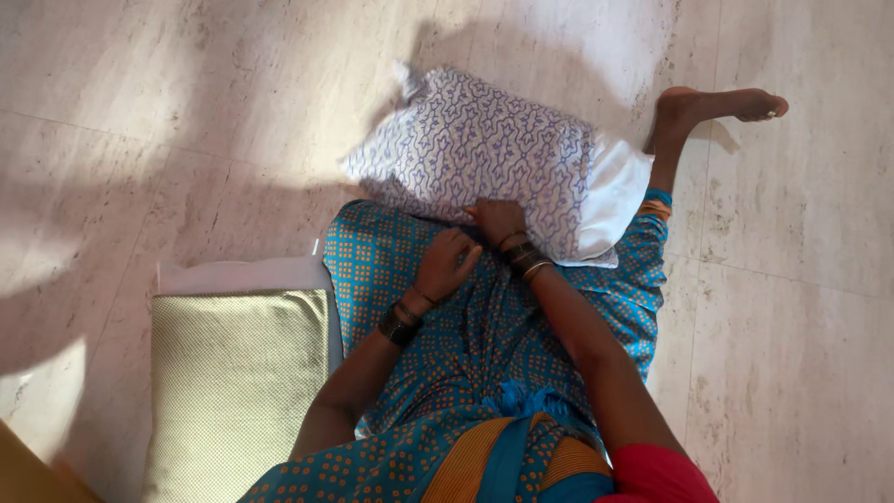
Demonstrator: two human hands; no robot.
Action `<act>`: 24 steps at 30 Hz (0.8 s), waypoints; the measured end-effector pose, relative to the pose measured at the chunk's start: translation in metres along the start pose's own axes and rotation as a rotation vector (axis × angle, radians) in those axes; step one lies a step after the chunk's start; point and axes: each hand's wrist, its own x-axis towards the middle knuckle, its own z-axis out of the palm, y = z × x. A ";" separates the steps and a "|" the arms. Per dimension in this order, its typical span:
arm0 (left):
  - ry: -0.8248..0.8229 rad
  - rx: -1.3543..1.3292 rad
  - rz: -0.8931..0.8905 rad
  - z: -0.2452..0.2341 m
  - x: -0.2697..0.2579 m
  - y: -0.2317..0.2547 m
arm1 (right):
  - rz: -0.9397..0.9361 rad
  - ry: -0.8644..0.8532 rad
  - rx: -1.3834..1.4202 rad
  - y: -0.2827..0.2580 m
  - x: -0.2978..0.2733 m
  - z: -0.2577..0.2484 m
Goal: The person sits on the floor and inserts a white pillow into a blue-and-white patterned pillowcase. They align the corners, pull the case over the pillow, and smooth the surface to complete the task.
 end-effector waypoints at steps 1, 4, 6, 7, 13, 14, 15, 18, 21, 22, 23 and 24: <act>-0.021 0.001 -0.038 0.001 0.007 -0.001 | -0.073 0.055 0.038 0.000 -0.006 0.021; -0.009 0.022 -0.071 0.005 0.033 -0.007 | -0.172 0.117 0.125 0.002 -0.016 0.053; 0.097 0.067 0.008 0.008 0.058 -0.016 | -0.082 0.019 0.152 0.001 -0.022 0.064; 0.099 0.089 0.011 0.011 0.071 -0.019 | -0.073 -0.047 0.119 0.002 -0.027 0.067; 0.104 0.245 0.095 0.027 0.123 -0.034 | -0.188 -0.139 0.141 -0.006 -0.069 0.076; 0.082 0.296 0.106 0.032 0.122 -0.039 | -0.180 -0.141 0.149 -0.009 -0.072 0.077; 0.053 0.366 0.084 0.040 0.121 -0.044 | -0.172 -0.142 0.156 -0.011 -0.074 0.078; -0.031 0.520 0.019 0.061 0.113 -0.069 | -0.197 -0.023 0.193 -0.012 -0.082 0.075; -0.076 0.542 -0.048 0.075 0.109 -0.097 | -0.180 -0.041 0.167 -0.019 -0.082 0.056; -0.092 0.551 -0.066 0.079 0.109 -0.103 | -0.208 -0.084 0.282 -0.016 -0.077 0.042; -0.108 0.560 -0.084 0.083 0.110 -0.108 | -0.236 -0.125 0.397 -0.011 -0.071 0.024; -0.101 0.567 -0.083 0.086 0.104 -0.110 | -0.261 -0.175 0.518 -0.008 -0.073 0.006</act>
